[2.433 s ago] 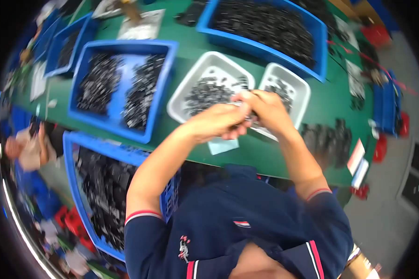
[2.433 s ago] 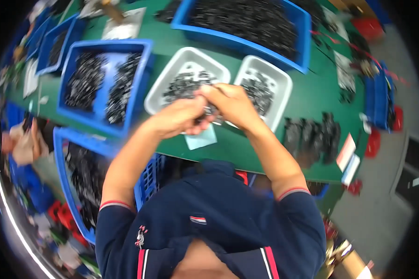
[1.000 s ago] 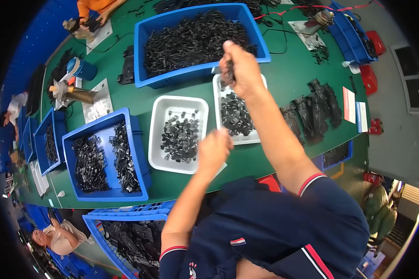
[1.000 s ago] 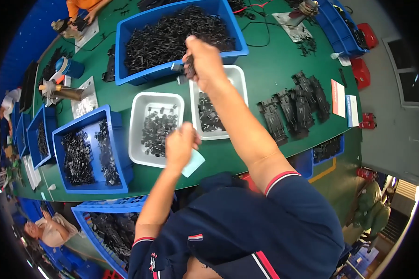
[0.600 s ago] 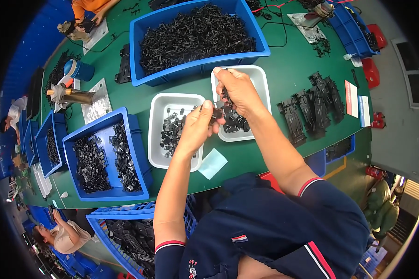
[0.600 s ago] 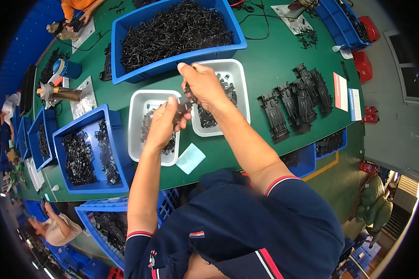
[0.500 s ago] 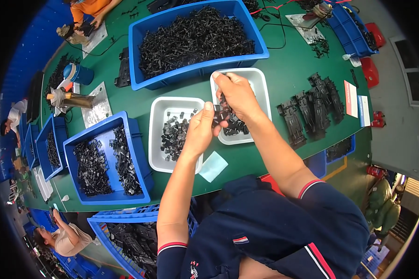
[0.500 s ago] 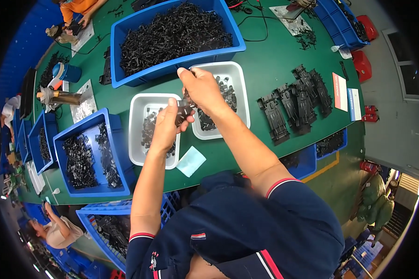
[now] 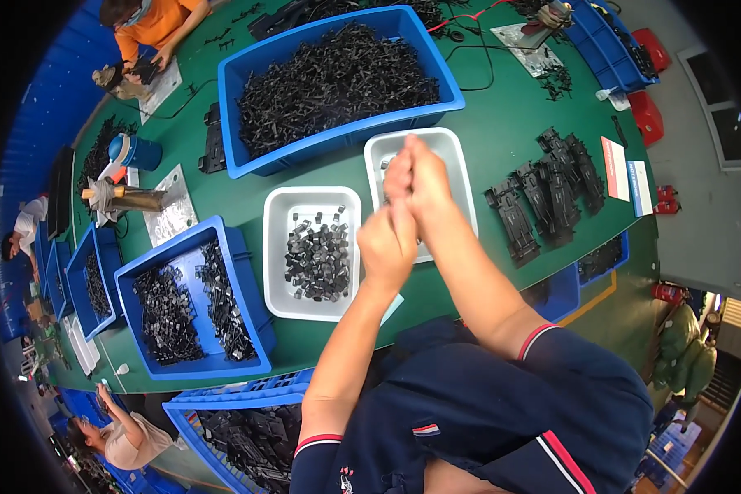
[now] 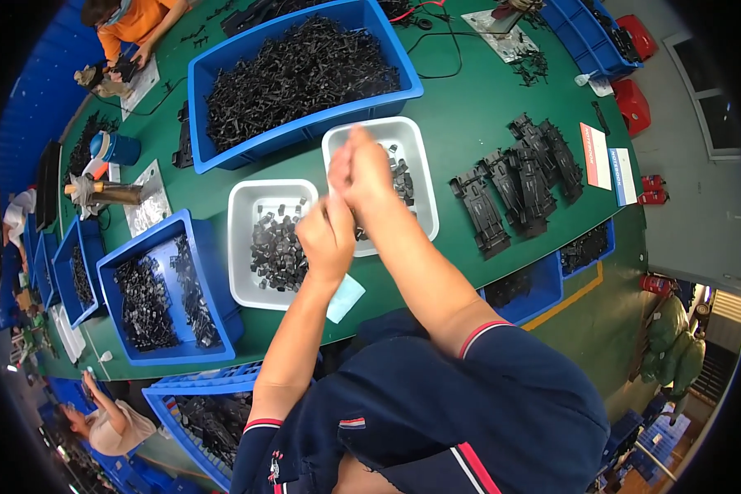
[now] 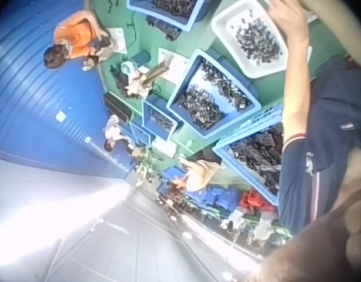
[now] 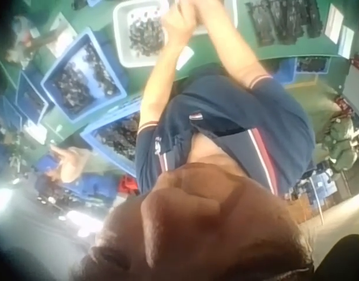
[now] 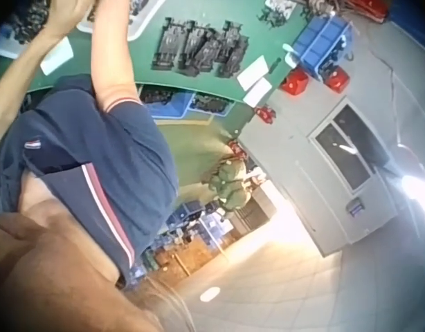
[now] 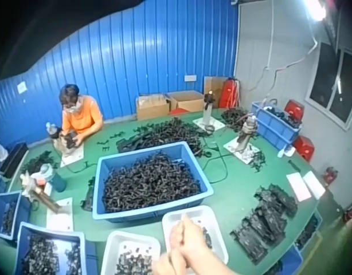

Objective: The person assembles small black plastic components by hand at a factory workbench.

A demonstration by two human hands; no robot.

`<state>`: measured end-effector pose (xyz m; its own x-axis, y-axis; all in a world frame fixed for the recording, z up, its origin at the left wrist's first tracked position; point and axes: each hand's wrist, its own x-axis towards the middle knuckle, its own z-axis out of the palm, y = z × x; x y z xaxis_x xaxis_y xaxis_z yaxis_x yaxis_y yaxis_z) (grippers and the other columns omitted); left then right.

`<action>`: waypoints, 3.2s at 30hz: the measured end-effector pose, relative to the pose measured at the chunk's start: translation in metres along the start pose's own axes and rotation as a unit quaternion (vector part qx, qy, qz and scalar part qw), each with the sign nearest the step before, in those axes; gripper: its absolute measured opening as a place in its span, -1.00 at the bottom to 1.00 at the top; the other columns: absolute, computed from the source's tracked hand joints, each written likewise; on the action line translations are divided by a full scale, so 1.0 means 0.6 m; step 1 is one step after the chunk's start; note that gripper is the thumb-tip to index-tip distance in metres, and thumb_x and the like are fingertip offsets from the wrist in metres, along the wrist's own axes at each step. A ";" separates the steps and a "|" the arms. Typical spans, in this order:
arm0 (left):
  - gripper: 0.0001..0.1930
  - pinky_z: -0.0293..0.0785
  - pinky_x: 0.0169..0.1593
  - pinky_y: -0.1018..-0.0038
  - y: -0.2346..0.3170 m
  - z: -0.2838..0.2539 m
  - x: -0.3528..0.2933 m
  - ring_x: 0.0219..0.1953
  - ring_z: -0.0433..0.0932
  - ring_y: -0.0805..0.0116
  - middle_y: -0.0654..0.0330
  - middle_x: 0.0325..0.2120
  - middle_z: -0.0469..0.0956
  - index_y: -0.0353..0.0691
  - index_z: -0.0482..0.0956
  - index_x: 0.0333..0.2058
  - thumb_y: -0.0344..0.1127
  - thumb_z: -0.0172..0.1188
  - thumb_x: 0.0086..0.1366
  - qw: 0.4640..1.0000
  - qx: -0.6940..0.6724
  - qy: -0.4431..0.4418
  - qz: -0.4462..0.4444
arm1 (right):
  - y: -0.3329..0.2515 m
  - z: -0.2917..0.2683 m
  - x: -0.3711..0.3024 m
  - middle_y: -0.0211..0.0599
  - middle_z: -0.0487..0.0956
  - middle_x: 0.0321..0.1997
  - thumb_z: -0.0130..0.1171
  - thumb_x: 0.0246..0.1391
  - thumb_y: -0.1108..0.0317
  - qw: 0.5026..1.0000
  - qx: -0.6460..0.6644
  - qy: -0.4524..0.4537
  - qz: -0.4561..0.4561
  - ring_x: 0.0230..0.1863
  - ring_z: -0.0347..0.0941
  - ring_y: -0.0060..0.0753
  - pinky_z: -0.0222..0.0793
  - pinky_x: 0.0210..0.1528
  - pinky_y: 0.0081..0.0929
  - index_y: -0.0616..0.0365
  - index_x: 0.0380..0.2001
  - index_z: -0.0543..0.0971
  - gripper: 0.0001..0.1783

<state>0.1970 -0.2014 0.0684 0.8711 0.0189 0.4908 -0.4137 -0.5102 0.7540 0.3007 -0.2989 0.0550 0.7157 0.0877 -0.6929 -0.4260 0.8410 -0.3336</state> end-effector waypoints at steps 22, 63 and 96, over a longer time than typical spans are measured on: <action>-0.84 0.32 -0.07 0.15 -0.081 0.152 -0.061 -0.10 0.42 0.00 0.01 -0.23 0.52 -0.27 0.62 -0.40 -0.32 0.13 0.17 0.974 0.133 -0.182 0.008 | -0.082 -0.053 -0.029 -0.16 0.57 -0.38 0.00 0.18 0.03 0.973 -0.093 -0.165 -0.132 -0.30 0.52 -0.24 0.46 -0.28 -0.32 0.09 -0.49 0.46 -0.64; -0.74 0.38 -0.44 0.21 -0.230 -0.500 -0.243 -0.48 0.48 -0.11 -0.06 -0.57 0.48 -0.30 0.45 -0.50 -0.21 0.10 0.25 0.858 0.118 0.379 -0.327 | 0.576 0.338 -0.140 0.04 0.48 -0.24 0.02 0.05 0.36 0.728 -0.373 -0.353 0.454 -0.25 0.47 -0.06 0.41 -0.05 -0.09 0.28 -0.22 0.37 -0.74; -0.77 0.33 -0.39 0.67 -0.248 -0.499 -0.241 -0.48 0.39 0.61 0.27 -0.47 0.50 -0.30 0.43 -0.37 -0.22 0.03 0.33 0.776 -0.108 0.433 -0.445 | 0.606 0.270 0.037 -0.09 0.51 -0.09 0.20 -0.12 0.28 0.127 -0.903 -0.356 -0.204 -0.04 0.42 -0.10 0.37 -0.05 -0.27 0.20 -0.36 0.59 -0.74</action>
<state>0.0534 0.1294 0.0161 0.3705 0.9005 -0.2278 0.1339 0.1909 0.9724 0.2511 0.0953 0.0220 0.4777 0.7999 -0.3633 0.7547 -0.5853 -0.2964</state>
